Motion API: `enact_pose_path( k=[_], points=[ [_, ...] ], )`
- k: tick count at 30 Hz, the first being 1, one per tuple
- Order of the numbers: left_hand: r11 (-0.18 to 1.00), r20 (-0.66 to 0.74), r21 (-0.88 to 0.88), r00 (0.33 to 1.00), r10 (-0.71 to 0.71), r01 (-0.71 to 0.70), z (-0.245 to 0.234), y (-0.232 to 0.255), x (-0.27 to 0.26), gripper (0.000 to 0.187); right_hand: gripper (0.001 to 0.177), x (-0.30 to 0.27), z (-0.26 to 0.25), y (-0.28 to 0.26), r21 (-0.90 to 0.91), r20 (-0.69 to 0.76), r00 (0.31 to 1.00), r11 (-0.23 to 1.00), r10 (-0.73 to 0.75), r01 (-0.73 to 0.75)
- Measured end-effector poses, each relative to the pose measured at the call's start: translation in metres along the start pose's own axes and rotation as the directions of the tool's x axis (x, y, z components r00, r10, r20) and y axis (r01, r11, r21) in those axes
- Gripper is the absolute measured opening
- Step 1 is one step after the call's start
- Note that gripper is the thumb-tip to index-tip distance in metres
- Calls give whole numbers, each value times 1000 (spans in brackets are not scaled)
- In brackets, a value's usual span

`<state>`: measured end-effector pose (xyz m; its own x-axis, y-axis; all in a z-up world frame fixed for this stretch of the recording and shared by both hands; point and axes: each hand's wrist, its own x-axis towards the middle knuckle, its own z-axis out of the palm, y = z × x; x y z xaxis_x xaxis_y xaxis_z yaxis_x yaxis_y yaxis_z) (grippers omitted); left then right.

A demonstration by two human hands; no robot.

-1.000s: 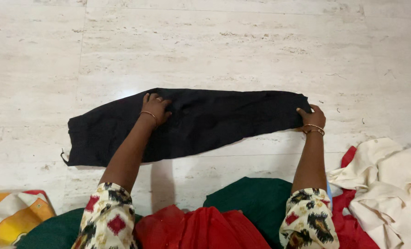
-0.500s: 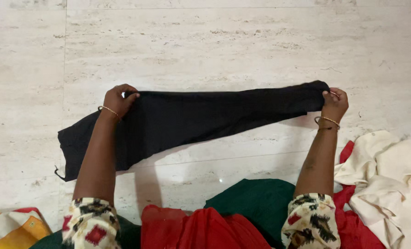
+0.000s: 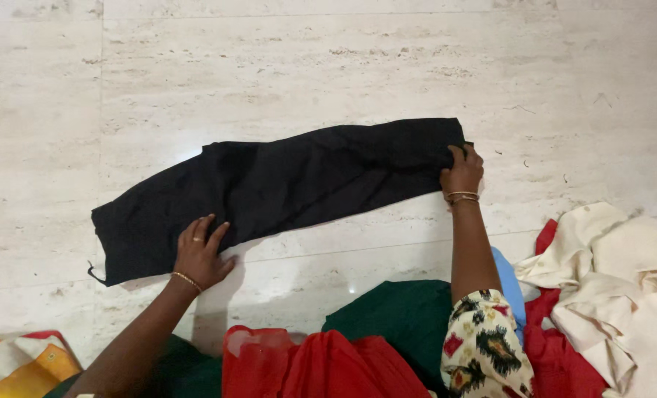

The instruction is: The person folds a pair of black pants by hand on the floor, smoothing and aligning the fabric before folding it into a compact rectangle. The folded pants are then placed into a large patterned bag. The person then picks up a cream-colored shirt and begins to unfold and smooth it out.

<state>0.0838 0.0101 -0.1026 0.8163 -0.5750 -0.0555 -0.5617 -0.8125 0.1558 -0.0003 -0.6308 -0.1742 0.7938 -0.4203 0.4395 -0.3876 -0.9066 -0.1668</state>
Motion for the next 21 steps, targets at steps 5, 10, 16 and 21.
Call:
enact_pose_path(
  k=[5,10,16,21],
  points=[
    [915,320,320,881,-350,247,-8,-59,-20,110,34,2,8,25,67,223,862,875,455,-479],
    [891,406,321,803,-436,321,9,-103,-24,107,30,3,11,41,284,211,836,787,506,-548],
    [904,399,346,832,-386,253,47,-147,-26,98,28,4,24,44,60,192,772,777,606,-626],
    [906,284,308,880,-380,292,58,-159,-28,83,10,23,15,58,523,-63,845,739,531,-425]
  ],
)
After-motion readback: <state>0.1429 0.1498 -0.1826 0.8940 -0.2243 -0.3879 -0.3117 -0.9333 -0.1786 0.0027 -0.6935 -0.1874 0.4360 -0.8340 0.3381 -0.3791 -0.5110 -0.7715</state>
